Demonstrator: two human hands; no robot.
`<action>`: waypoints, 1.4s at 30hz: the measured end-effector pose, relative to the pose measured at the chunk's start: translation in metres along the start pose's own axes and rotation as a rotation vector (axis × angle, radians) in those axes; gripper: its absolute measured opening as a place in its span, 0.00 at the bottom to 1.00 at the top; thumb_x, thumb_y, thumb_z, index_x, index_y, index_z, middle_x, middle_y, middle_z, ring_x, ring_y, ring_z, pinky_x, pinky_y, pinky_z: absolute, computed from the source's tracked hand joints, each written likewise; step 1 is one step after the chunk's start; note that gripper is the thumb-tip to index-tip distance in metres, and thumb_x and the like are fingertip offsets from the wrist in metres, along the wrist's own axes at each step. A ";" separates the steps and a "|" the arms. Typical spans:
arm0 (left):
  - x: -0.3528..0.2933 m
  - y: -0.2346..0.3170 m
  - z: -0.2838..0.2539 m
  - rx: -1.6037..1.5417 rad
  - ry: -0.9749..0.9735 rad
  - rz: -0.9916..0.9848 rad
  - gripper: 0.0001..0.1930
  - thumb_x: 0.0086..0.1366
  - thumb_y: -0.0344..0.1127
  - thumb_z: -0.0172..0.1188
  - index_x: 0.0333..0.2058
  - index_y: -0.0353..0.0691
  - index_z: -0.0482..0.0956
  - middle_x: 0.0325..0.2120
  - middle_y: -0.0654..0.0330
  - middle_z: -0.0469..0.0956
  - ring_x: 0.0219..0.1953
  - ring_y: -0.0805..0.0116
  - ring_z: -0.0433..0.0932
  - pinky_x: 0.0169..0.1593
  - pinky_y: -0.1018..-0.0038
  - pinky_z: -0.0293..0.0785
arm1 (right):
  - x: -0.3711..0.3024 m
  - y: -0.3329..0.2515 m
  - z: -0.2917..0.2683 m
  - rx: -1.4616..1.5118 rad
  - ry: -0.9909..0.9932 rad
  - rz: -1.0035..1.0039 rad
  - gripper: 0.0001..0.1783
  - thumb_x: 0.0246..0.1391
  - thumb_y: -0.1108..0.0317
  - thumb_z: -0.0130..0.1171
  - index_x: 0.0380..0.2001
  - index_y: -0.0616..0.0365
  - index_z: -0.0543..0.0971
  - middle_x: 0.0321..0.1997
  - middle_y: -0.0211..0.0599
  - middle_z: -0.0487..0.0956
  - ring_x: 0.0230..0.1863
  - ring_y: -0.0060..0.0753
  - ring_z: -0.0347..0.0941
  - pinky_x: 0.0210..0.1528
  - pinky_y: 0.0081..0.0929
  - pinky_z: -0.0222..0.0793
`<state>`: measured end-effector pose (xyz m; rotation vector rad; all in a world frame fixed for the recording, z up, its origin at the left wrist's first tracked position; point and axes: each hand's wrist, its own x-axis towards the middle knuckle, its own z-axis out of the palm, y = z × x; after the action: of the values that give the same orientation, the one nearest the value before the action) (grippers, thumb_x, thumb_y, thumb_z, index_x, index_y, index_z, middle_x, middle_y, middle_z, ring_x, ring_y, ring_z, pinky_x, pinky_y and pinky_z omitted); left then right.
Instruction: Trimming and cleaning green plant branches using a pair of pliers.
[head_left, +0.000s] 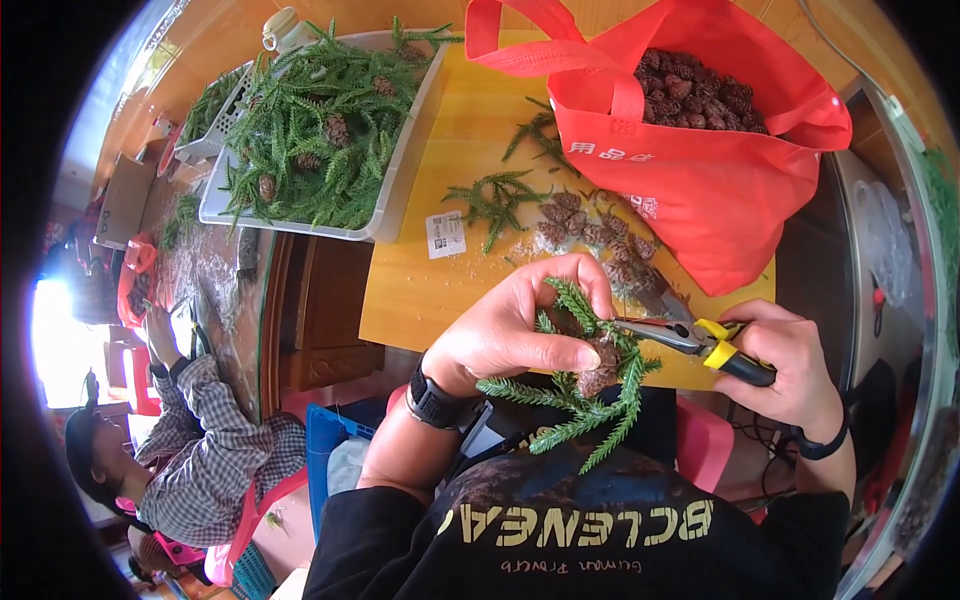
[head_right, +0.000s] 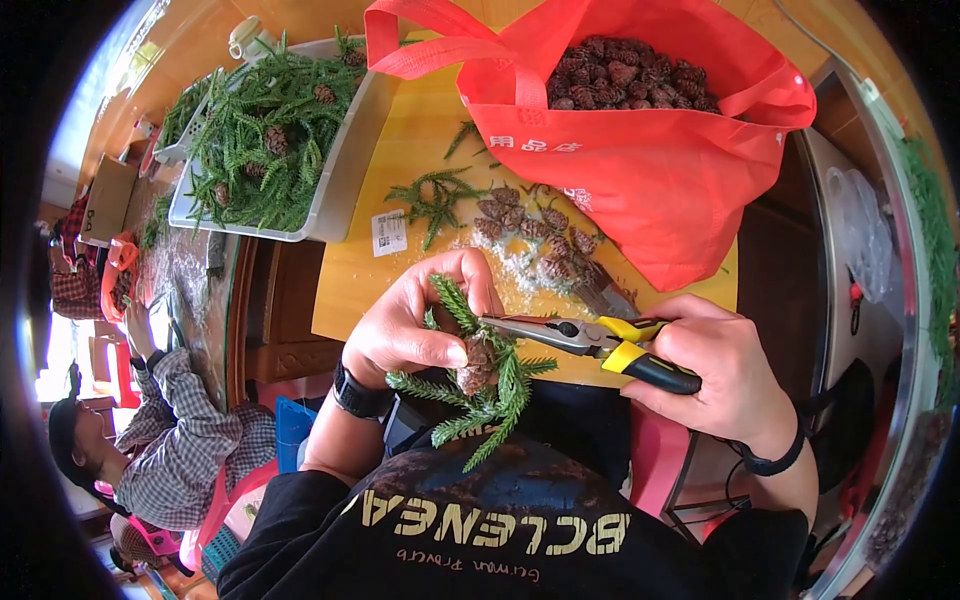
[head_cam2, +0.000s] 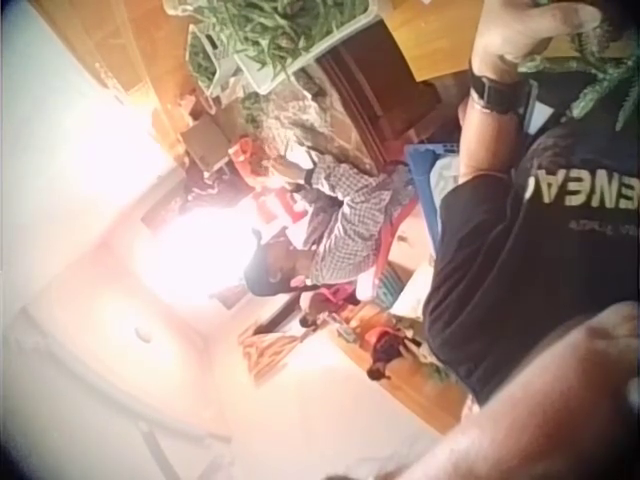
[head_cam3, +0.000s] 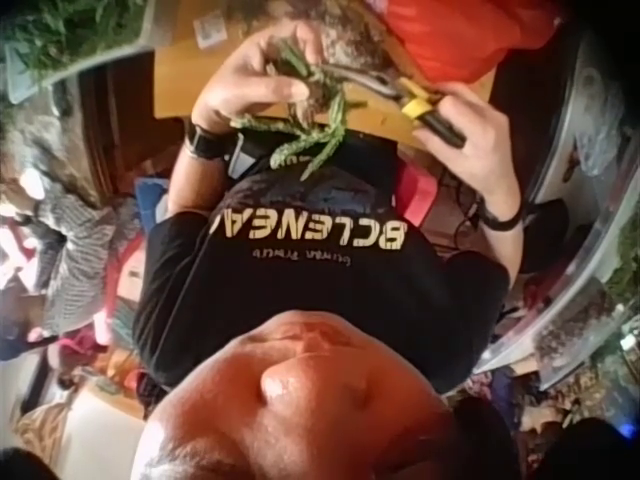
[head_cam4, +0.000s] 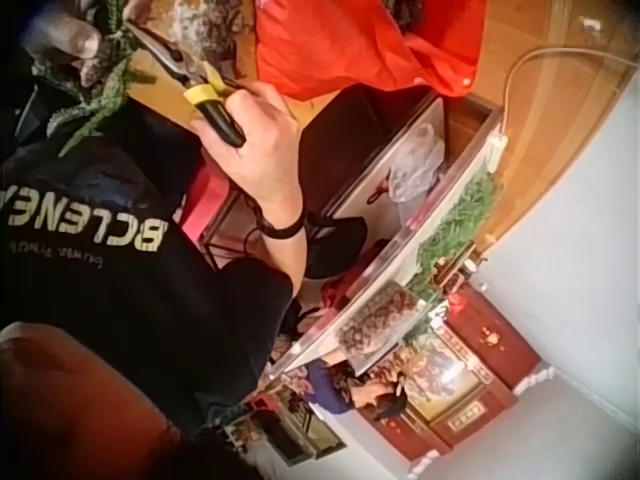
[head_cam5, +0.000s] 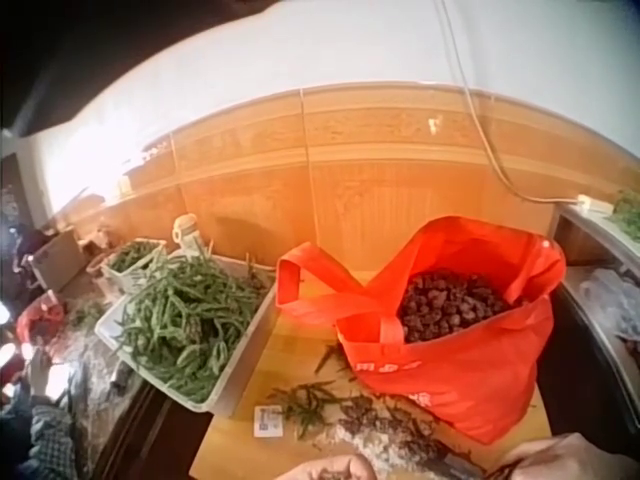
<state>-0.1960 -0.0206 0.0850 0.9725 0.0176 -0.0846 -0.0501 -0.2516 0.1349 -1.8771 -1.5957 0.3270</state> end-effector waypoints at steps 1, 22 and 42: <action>0.000 0.000 0.000 0.006 0.003 0.010 0.20 0.42 0.29 0.70 0.31 0.38 0.67 0.28 0.60 0.73 0.30 0.73 0.72 0.36 0.80 0.67 | 0.000 0.000 0.000 0.000 0.000 0.000 0.17 0.29 0.66 0.67 0.15 0.60 0.68 0.17 0.40 0.70 0.28 0.50 0.74 0.31 0.33 0.71; 0.019 -0.011 0.020 1.471 0.452 0.724 0.11 0.46 0.23 0.64 0.28 0.38 0.72 0.25 0.55 0.74 0.28 0.58 0.75 0.32 0.70 0.72 | 0.002 -0.023 0.013 -0.146 0.049 0.324 0.16 0.38 0.69 0.65 0.19 0.63 0.66 0.17 0.43 0.64 0.19 0.48 0.63 0.20 0.35 0.59; 0.004 -0.007 -0.003 -0.253 -0.005 -0.007 0.22 0.39 0.32 0.71 0.29 0.38 0.65 0.25 0.60 0.71 0.27 0.73 0.70 0.33 0.80 0.66 | 0.000 -0.001 0.007 0.201 -0.096 0.130 0.17 0.34 0.67 0.69 0.18 0.61 0.69 0.23 0.41 0.70 0.24 0.43 0.69 0.26 0.28 0.63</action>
<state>-0.1923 -0.0222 0.0777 0.7192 0.0269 -0.0886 -0.0546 -0.2490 0.1298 -1.8362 -1.4457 0.6198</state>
